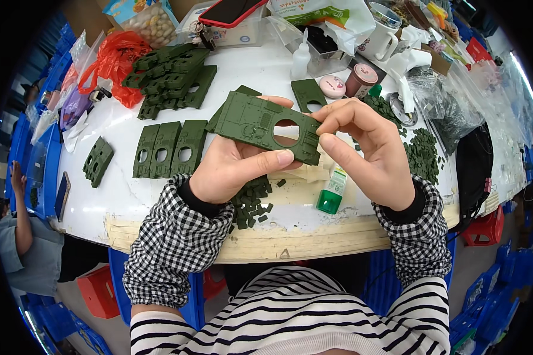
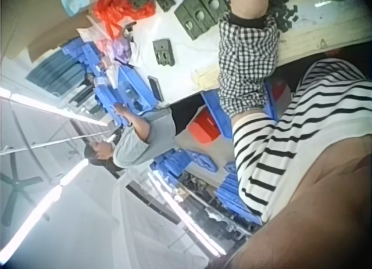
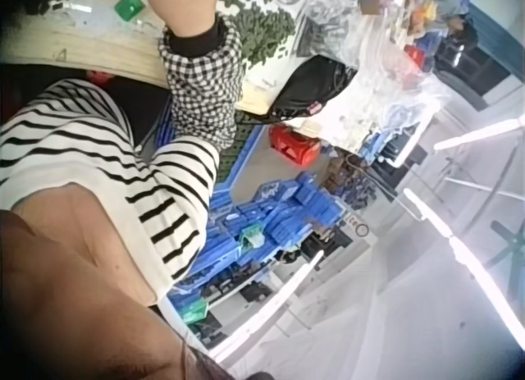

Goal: Assembling plastic toy tank parts by gluing them together at a workshop table.

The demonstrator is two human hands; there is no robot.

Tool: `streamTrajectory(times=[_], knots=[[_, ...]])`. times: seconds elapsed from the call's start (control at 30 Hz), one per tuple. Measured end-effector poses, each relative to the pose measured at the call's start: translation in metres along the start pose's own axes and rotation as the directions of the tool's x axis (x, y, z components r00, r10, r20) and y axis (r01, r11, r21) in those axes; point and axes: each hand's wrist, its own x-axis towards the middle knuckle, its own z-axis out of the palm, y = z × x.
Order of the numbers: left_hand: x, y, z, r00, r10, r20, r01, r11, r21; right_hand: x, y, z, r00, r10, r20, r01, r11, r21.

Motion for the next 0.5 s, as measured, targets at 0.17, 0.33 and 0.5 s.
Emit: streamTrajectory(times=[0.17, 0.33, 0.5], knots=[[-0.0005, -0.0015, -0.002, 0.999, -0.004, 0.033, 0.004, 1.0, -0.001, -0.0014, -0.0003, 0.003, 1.0, 0.027, -0.003, -0.026, 0.998, 0.051], [-0.0013, -0.0025, -0.002, 0.999, 0.004, 0.052, -0.004, 1.0, 0.003, -0.0023, 0.0015, 0.0048, 1.0, 0.0, -0.006, 0.0, 1.0, 0.002], [-0.0011, -0.0005, -0.0001, 0.999, -0.008, 0.049, 0.009, 1.0, -0.007, -0.0028, 0.0006, 0.0035, 1.0, 0.017, -0.003, -0.017, 1.0, 0.011]])
